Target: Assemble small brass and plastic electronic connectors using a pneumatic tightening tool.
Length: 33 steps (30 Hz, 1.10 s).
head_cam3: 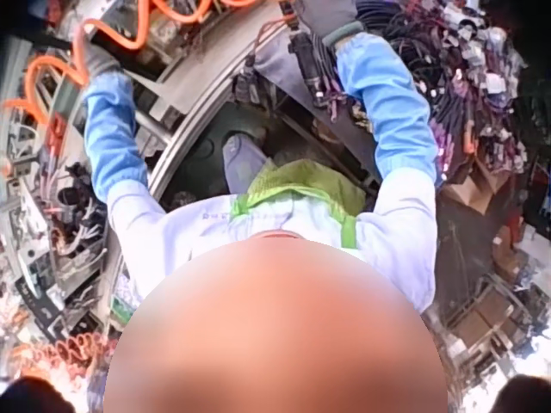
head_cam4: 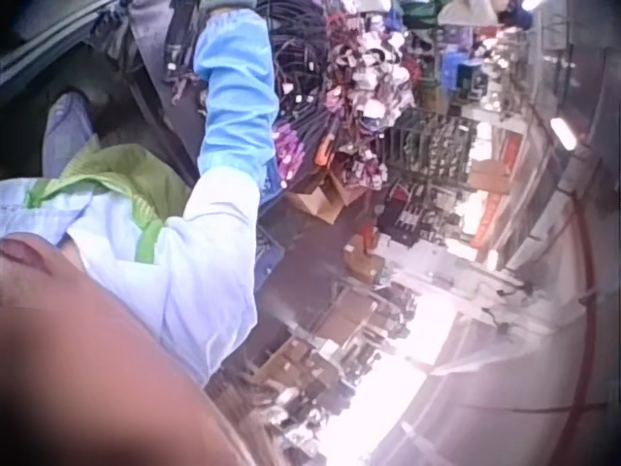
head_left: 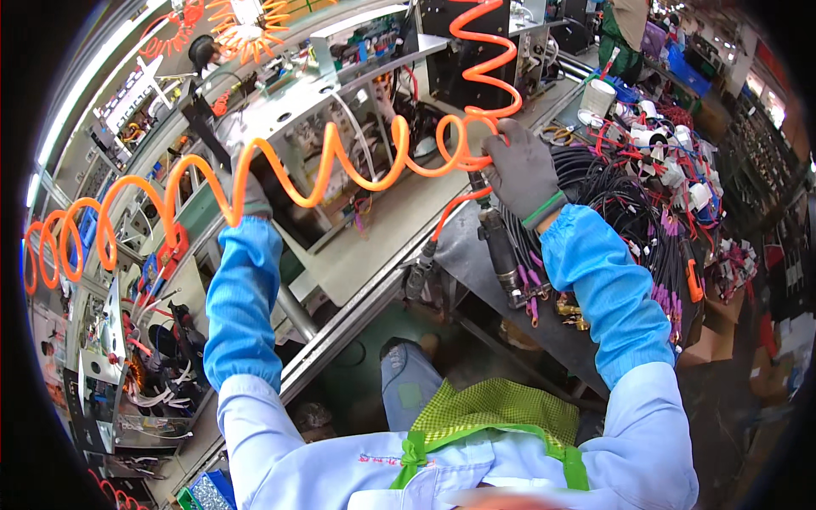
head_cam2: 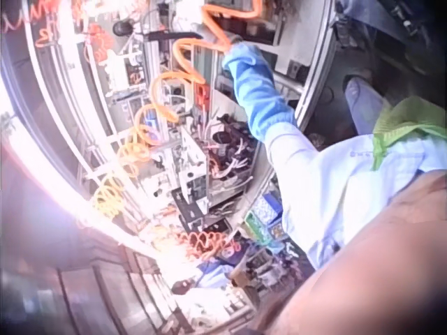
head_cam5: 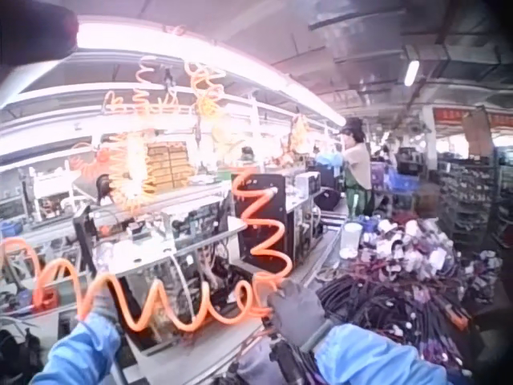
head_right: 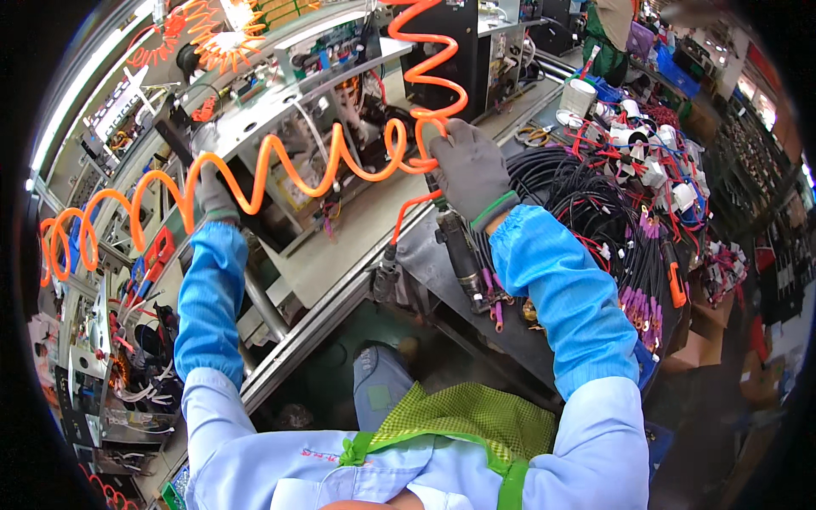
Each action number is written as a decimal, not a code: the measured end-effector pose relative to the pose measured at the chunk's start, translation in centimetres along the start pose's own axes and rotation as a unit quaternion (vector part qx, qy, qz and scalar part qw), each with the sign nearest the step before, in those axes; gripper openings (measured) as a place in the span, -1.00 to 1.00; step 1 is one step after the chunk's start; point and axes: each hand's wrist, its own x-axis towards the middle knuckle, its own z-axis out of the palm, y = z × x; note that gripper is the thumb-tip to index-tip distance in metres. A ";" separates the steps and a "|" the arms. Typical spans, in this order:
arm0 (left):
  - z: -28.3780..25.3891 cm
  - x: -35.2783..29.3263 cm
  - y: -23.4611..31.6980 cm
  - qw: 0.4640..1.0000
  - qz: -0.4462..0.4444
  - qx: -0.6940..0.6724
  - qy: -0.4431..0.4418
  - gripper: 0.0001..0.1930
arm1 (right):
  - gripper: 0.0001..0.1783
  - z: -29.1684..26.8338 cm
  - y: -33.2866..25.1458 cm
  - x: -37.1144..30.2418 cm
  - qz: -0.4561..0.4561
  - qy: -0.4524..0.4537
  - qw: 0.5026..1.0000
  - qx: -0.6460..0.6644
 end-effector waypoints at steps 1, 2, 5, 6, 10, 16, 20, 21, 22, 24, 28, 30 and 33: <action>-0.6 0.4 -0.6 0.999 0.003 0.023 -0.029 -0.59 | -0.67 -0.1 -0.1 0.2 -0.016 0.018 1.000 0.015; 7.7 -7.0 -3.1 0.997 -0.041 -0.016 -0.061 -0.59 | -0.67 -0.5 2.9 -1.3 0.005 0.012 1.000 -0.027; 21.2 -10.5 3.8 0.996 -0.030 0.079 0.006 -0.37 | -0.65 0.7 4.1 -1.2 0.031 -0.022 0.998 -0.049; 20.1 -8.5 2.2 0.996 0.009 0.089 0.012 -0.36 | -0.64 1.1 3.4 -1.0 0.018 -0.022 0.999 -0.039; 26.4 -8.5 -0.8 0.997 -0.026 0.071 0.015 -0.23 | -0.67 0.8 3.9 -1.2 0.021 -0.012 0.999 -0.021; 31.0 -10.8 -4.4 0.987 -0.023 0.158 -0.009 -0.03 | -0.71 2.5 3.2 0.1 0.023 -0.046 0.998 -0.023; 27.4 -18.6 -2.4 0.947 -0.057 0.089 -0.305 -0.27 | -0.77 5.1 5.0 0.4 0.056 -0.130 0.984 -0.106; 20.9 -18.6 -5.9 0.919 0.045 0.195 -0.341 -0.36 | -0.77 4.5 2.8 2.0 0.056 -0.161 0.983 -0.071; 21.7 -22.0 -3.5 0.854 -0.105 0.202 -0.468 -0.34 | -0.76 4.6 5.1 0.9 0.071 -0.141 0.984 -0.088; 15.7 -27.9 2.4 0.868 0.032 0.318 -0.380 -0.29 | -0.78 4.5 7.7 0.0 0.029 -0.098 0.987 -0.122; -3.5 -30.6 12.5 0.804 0.016 0.570 -0.169 -0.42 | -0.68 4.3 7.4 0.8 0.034 -0.163 0.980 -0.105; -14.4 -32.5 15.9 0.727 0.038 0.685 0.000 -0.49 | -0.65 5.2 7.3 1.0 0.028 -0.179 0.980 -0.081; -24.5 -33.4 19.2 0.621 -0.026 0.767 0.159 -0.26 | -0.63 7.0 8.8 1.4 0.015 -0.196 0.978 -0.076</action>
